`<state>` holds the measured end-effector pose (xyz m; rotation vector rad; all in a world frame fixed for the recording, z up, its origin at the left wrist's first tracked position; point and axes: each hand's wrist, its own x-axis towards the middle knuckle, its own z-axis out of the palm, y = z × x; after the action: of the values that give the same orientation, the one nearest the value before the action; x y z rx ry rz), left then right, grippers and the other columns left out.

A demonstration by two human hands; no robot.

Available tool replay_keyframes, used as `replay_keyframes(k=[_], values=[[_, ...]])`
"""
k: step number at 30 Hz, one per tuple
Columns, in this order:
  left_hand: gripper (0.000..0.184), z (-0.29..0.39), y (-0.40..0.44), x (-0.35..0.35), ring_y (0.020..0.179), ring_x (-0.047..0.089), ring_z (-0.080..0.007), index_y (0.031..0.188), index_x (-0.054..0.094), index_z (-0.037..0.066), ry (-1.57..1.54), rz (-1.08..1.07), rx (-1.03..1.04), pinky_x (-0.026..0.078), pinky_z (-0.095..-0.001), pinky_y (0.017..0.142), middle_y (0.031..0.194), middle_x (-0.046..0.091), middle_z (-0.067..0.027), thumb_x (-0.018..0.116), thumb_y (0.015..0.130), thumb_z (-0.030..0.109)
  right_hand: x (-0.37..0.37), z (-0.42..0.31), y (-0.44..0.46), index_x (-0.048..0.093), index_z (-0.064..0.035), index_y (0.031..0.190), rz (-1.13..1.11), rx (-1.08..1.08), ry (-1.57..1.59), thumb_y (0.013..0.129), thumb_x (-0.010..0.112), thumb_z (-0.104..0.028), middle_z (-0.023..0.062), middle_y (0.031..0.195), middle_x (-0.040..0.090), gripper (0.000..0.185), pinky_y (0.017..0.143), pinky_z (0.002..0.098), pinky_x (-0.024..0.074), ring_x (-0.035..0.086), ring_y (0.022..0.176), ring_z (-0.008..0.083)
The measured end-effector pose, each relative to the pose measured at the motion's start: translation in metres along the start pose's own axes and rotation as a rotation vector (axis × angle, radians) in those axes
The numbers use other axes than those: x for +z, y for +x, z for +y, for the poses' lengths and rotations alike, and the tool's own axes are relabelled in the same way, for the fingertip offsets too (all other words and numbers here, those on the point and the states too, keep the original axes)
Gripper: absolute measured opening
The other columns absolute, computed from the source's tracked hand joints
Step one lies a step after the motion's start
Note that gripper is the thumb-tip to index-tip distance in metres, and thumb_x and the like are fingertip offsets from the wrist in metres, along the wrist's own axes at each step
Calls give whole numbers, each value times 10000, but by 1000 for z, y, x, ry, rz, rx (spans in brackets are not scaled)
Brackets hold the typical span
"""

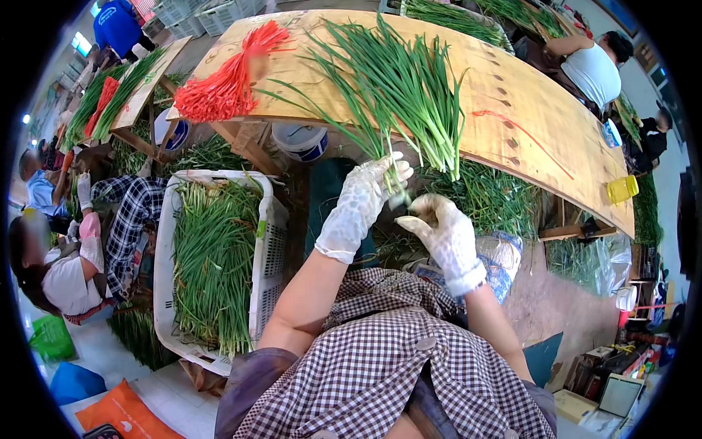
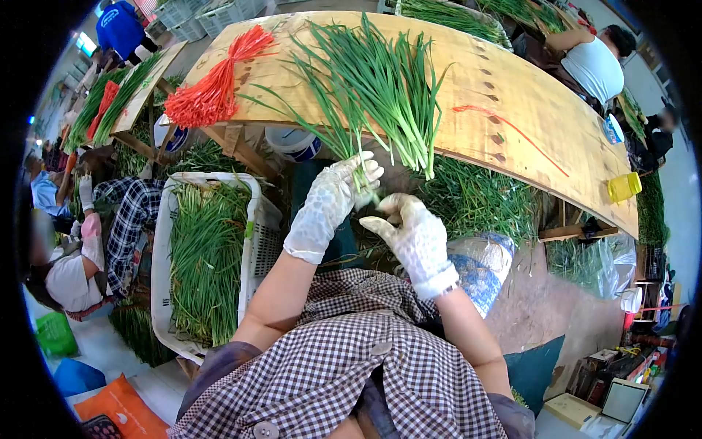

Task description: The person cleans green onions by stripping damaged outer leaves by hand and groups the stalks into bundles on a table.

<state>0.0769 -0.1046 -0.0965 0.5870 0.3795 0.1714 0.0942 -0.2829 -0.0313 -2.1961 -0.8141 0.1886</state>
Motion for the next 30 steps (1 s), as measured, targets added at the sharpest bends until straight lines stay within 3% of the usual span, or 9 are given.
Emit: replay_keyframes(k=[1,3,4,13,15,16,21,26,30], values=[[388,-3,1,0,1066,601,-321,1240,515,-58,16,-28,17,486,-437,931,1160,606,-202,504,940,188,7,13,9,659,-23,875,11,-111,-32,807,732,-274,100,830,687,270,591,304,523,658,637,182],[404,-1,-4,0,1110,576,-323,1259,500,-55,-32,-71,-17,472,-436,945,1194,591,-197,441,958,209,24,26,24,655,2,920,-145,166,547,847,688,-153,68,827,684,175,604,266,532,649,649,132],[404,2,-8,1,1110,576,-323,1259,500,-55,-29,-71,-14,472,-436,945,1194,591,-197,441,958,209,25,27,29,651,22,951,-137,201,554,869,633,-63,46,823,673,119,620,240,537,637,671,101],[517,11,-15,0,1133,548,-338,1272,483,-34,-156,52,-101,409,-510,957,1243,561,-216,357,965,363,31,23,43,663,-2,959,-9,138,638,901,604,-140,68,770,680,161,604,271,502,632,641,125],[539,15,-14,2,1139,543,-340,1269,487,-25,-154,51,-104,404,-516,960,1233,564,-217,352,964,398,25,18,37,669,-44,962,17,71,47,873,635,-178,104,774,677,164,600,319,506,658,649,214],[561,16,-13,2,1144,539,-342,1266,491,-16,-149,50,-108,398,-522,964,1223,567,-219,347,963,433,25,17,36,675,-90,972,64,63,-29,838,662,-239,119,814,669,200,617,354,512,647,684,294],[444,19,-12,13,1046,586,-274,1241,523,32,-31,151,-39,470,-444,859,1151,610,-165,438,960,364,24,-3,43,677,-122,1005,231,-119,-98,789,700,-303,95,836,678,282,658,364,517,660,740,290],[257,11,20,-3,881,622,-137,1116,627,80,319,200,11,502,-328,752,1039,667,-33,590,907,224,52,23,60,685,-59,954,-45,44,-116,807,694,-345,160,766,677,321,663,382,524,664,719,312],[264,8,17,-9,946,642,-231,1114,587,5,337,127,36,516,-362,828,1058,654,-110,588,897,156,38,23,50,680,-10,932,-281,237,333,836,677,-299,140,691,664,304,621,333,522,665,638,201]])
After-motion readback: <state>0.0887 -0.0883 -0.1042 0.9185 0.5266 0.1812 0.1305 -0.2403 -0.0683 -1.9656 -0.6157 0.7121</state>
